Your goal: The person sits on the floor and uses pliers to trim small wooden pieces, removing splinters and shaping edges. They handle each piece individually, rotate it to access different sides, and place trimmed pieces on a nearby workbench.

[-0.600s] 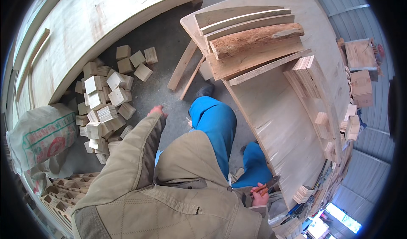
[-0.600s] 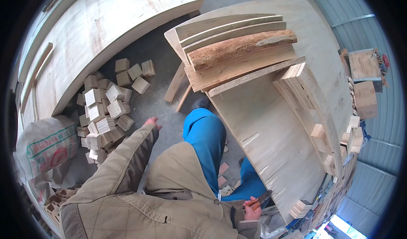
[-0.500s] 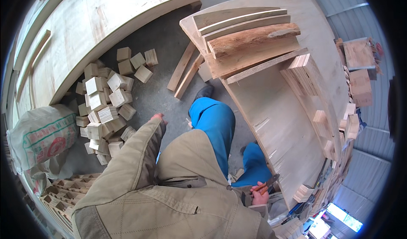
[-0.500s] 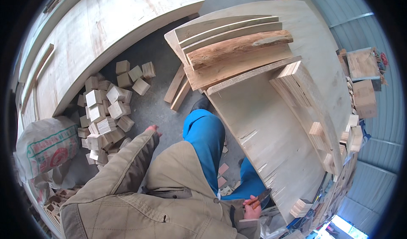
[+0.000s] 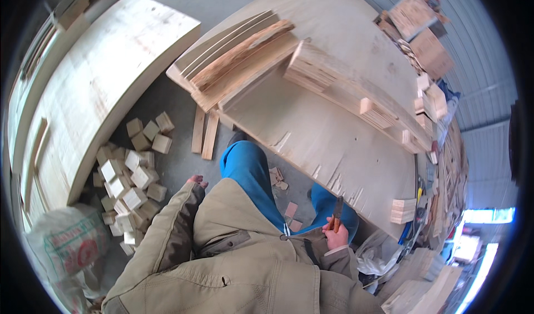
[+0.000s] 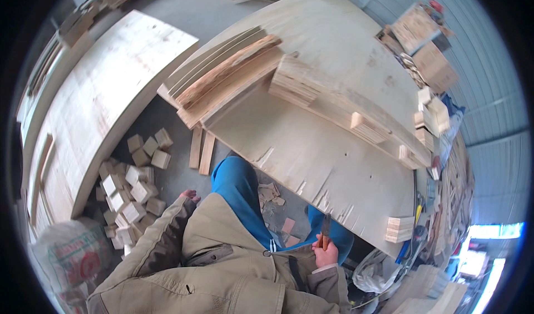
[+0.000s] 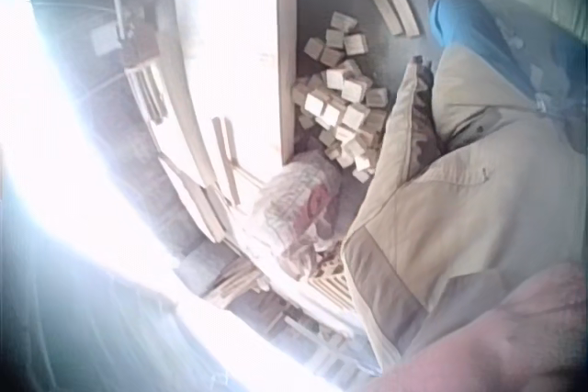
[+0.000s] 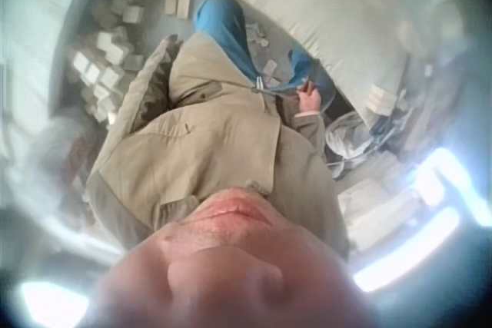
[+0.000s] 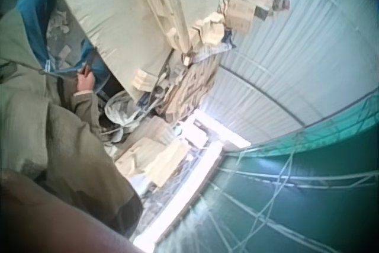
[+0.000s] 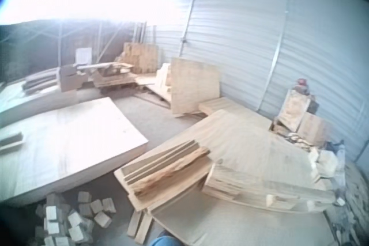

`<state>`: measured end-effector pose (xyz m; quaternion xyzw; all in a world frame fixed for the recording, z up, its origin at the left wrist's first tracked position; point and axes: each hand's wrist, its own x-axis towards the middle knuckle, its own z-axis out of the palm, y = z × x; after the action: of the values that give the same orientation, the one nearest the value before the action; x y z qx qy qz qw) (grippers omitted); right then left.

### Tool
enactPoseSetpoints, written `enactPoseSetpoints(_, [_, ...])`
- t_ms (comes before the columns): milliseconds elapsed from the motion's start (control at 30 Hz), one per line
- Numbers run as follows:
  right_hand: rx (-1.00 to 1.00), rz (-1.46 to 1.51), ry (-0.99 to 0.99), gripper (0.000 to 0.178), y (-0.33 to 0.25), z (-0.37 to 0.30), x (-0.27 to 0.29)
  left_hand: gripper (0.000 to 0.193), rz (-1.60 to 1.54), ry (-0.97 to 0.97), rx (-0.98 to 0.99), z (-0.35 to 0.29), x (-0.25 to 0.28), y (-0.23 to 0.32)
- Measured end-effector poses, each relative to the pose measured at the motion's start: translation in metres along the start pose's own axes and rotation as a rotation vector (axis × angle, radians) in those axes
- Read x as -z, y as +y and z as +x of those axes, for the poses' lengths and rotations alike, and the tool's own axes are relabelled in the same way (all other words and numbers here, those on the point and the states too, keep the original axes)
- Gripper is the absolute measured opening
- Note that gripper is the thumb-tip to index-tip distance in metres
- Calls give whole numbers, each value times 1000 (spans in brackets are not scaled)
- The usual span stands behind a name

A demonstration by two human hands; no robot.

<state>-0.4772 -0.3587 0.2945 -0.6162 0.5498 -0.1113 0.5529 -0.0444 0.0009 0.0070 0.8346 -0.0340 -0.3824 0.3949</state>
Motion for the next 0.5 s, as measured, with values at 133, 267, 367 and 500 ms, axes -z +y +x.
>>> enactPoseSetpoints(133, [13, -27, -16, 42, -1, -2, 0, 45, -235, 261, -138, 14, 18, 49])
enactPoseSetpoints(267, [77, -162, -12, 35, 6, 1, 2, 40, -410, 404, -540, 25, 65, 105])
enactPoseSetpoints(367, [95, -103, -29, 29, 13, 4, 2, 40, -450, 433, -643, 13, 89, 156])
enactPoseSetpoints(500, [109, -67, -11, 26, 17, 3, 3, 46, -494, 389, -735, -22, 97, 218])
